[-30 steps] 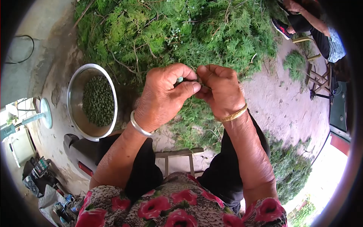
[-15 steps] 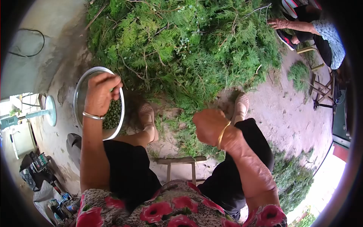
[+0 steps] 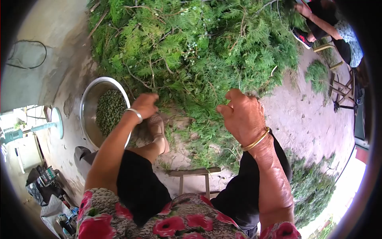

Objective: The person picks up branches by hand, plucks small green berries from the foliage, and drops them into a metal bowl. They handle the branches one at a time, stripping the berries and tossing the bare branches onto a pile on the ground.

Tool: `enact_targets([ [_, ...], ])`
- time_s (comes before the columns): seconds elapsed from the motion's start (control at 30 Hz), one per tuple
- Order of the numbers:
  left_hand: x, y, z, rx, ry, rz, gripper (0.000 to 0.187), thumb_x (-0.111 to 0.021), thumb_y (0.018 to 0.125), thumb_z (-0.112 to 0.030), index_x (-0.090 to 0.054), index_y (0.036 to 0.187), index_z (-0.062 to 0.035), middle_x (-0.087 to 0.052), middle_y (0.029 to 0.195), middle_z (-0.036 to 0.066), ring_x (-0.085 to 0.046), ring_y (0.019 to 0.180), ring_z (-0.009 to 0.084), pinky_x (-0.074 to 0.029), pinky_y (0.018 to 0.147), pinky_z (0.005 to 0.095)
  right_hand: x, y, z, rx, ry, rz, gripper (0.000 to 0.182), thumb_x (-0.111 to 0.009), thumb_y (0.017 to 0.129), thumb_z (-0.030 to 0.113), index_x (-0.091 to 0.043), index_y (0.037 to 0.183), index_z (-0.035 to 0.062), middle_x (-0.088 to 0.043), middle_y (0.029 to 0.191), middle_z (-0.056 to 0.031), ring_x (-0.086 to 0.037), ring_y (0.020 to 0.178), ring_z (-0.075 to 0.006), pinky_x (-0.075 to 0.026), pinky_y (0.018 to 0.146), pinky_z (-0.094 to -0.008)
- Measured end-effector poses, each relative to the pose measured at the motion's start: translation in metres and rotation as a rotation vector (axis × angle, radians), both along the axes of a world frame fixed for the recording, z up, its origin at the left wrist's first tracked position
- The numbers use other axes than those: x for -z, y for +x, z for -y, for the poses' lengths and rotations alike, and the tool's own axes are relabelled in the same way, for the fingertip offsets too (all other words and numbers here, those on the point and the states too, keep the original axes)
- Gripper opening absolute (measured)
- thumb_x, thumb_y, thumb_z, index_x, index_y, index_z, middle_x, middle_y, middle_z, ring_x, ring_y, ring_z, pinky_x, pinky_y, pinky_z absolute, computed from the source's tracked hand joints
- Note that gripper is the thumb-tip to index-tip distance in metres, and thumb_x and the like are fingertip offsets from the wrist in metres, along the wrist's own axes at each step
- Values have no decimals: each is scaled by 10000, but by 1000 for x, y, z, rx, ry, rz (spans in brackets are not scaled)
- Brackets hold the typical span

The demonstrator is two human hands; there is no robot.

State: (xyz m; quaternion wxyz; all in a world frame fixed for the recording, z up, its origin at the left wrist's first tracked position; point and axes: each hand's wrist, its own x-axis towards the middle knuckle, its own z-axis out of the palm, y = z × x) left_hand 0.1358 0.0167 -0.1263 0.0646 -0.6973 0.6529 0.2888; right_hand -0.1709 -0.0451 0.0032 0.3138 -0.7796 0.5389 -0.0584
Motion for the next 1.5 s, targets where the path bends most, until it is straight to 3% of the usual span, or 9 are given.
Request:
enact_targets([
  [0.1, 47, -47, 21, 35, 69, -97, 308, -662, 754, -129, -584, 1004, 35, -621, 966, 234, -599, 946, 354, -497, 814, 406, 1, -4, 1, 45, -24, 40, 239, -655, 774, 184, -518, 819, -7, -619, 695, -205, -625, 688, -392, -493, 621, -459],
  [0.17, 63, -80, 36, -1093, 352, -926, 248, -652, 803, -155, -551, 902, 49, -618, 873, 231, -608, 849, 343, -508, 771, 435, 1, -6, 3, 60, -37, 37, 238, -655, 773, 183, -518, 817, -6, -619, 692, -203, -626, 683, -388, -493, 619, -456],
  [0.3, 115, -116, 54, -1608, 213, -1453, 225, -636, 835, -131, -495, 923, 21, -589, 760, 165, -619, 663, 285, -530, 554, 409, 0, -8, 7, 50, -95, 31, 228, -650, 773, 182, -521, 813, -2, -617, 679, -189, -627, 668, -372, -491, 605, -448],
  [0.53, 102, -120, 47, -1606, 218, -950, 218, -650, 825, -141, -520, 951, -19, -576, 721, 129, -574, 579, 238, -490, 474, 408, -5, -7, 1, 32, -117, 14, 255, -640, 785, 206, -514, 869, 2, -623, 722, -173, -630, 680, -368, -490, 595, -453],
  [0.67, 138, -107, 32, -1677, 126, -1469, 131, -537, 884, -105, -513, 949, 6, -621, 767, 155, -558, 524, 210, -456, 439, 340, 0, -12, -3, 38, -87, 13, 250, -634, 790, 207, -517, 866, 0, -622, 724, -182, -632, 693, -368, -490, 604, -462],
  [1.0, 9, -142, 9, -1162, -128, -1533, 197, -499, 893, -65, -557, 1065, 11, -645, 806, 133, -585, 628, 154, -482, 547, 274, -3, -4, 9, 98, -51, -18, 311, -679, 761, 171, -567, 975, -24, -638, 715, -187, -644, 745, -333, -495, 660, -415],
  [1.27, -77, -192, -26, -511, -549, -1036, 169, -591, 846, -42, -652, 998, 1, -670, 799, 99, -617, 626, 158, -489, 566, 260, -16, 4, 17, 311, 424, 962, 350, -658, 838, 209, -523, 1037, -46, -647, 800, -141, -632, 659, -187, -490, 528, -306],
  [1.33, -87, -192, -29, -242, -630, -813, 227, -622, 817, -28, -631, 1041, 10, -667, 790, 119, -634, 630, 174, -497, 577, 265, -22, 8, 18, 752, 617, 1342, 297, -640, 851, 272, -551, 987, 23, -646, 823, -134, -618, 674, -195, -479, 548, -275],
  [1.5, -111, -158, -22, -421, -78, -970, 341, -600, 869, -174, -569, 1170, -16, -658, 992, 98, -628, 899, 163, -496, 792, 291, -16, 1, 25, 620, 625, 1282, 223, -556, 901, 222, -582, 953, 7, -622, 651, -98, -490, 499, -96, -358, 440, -231],
])
